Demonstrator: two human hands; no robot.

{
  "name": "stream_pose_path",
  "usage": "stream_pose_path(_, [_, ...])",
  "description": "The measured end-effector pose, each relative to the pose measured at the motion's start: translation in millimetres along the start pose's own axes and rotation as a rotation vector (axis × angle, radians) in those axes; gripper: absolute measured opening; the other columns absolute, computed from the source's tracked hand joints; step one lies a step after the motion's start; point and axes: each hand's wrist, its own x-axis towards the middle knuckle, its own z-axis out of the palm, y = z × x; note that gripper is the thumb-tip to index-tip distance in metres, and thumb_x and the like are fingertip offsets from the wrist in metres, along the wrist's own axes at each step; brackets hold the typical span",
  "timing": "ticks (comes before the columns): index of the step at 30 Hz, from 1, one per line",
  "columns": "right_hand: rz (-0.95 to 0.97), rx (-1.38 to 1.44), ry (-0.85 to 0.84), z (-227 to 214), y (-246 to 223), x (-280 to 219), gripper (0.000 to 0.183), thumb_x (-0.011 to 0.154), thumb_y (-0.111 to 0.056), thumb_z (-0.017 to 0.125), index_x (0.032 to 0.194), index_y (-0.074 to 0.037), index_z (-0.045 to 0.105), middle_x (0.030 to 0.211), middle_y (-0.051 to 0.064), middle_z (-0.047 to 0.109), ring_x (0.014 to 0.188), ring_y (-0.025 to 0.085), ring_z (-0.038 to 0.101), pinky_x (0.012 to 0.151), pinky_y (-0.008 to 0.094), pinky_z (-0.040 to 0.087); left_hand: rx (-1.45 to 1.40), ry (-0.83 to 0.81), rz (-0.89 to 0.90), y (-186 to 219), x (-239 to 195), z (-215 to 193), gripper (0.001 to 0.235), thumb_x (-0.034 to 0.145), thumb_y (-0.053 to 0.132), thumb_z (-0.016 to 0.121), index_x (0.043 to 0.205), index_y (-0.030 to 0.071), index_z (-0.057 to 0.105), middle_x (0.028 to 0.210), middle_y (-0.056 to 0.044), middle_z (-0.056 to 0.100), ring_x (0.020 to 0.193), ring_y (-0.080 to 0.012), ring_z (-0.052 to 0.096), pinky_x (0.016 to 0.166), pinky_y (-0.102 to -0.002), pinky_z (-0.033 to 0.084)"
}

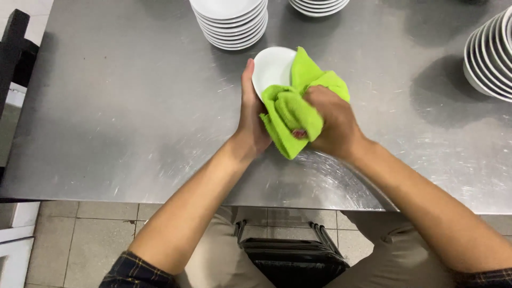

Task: The person wipes multiple white bowls with a green cloth on a stainless steel table. They pick up each bowl, wipe the interior and exterior surfaces, and place it back on the table.

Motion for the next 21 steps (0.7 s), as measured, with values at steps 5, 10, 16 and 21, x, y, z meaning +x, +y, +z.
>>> stream_pose_path(5, [0.136,0.058,0.145,-44,-37,36,0.039,0.096,-0.024,0.078,0.115,0.005,0.059,0.102,0.021,0.063,0.092,0.037,0.066,0.085,0.048,0.051,0.397,0.026,0.193,4,9,-18,0.087,0.086,0.081,0.044,0.142,0.016,0.055,0.139,-0.013,0.060,0.127,-0.0274,0.061,0.113,-0.048,0.045])
stream_pose_path(10, [0.603,0.315,0.170,-22,-68,55,0.053,0.104,-0.029,0.072,0.143,-0.001,0.052,0.136,0.020,0.060,0.126,0.034,0.057,0.108,0.059,0.040,0.542,-0.091,0.134,-14,7,-8,0.102,0.088,0.079,0.042,0.160,0.007,0.035,0.156,-0.026,0.045,0.140,-0.0388,0.049,0.118,-0.056,0.039])
stream_pose_path(16, [0.732,0.470,-0.101,-25,-70,46,0.045,0.099,-0.040,0.066,0.136,-0.014,0.065,0.124,0.011,0.069,0.116,0.024,0.063,0.105,0.047,0.043,0.543,-0.175,0.320,-12,3,-10,0.094,0.097,0.070,0.038,0.166,0.017,0.002,0.163,-0.033,0.020,0.147,-0.0529,0.032,0.114,-0.075,0.031])
stream_pose_path(21, [0.496,0.482,-0.222,-74,-51,39,0.026,0.074,-0.010,0.077,0.099,-0.005,0.074,0.083,0.006,0.072,0.077,0.017,0.065,0.074,0.036,0.055,0.443,-0.109,0.299,-1,9,-24,0.076,0.099,0.065,0.045,0.159,0.021,0.031,0.148,-0.017,0.050,0.132,-0.0320,0.058,0.112,-0.056,0.050])
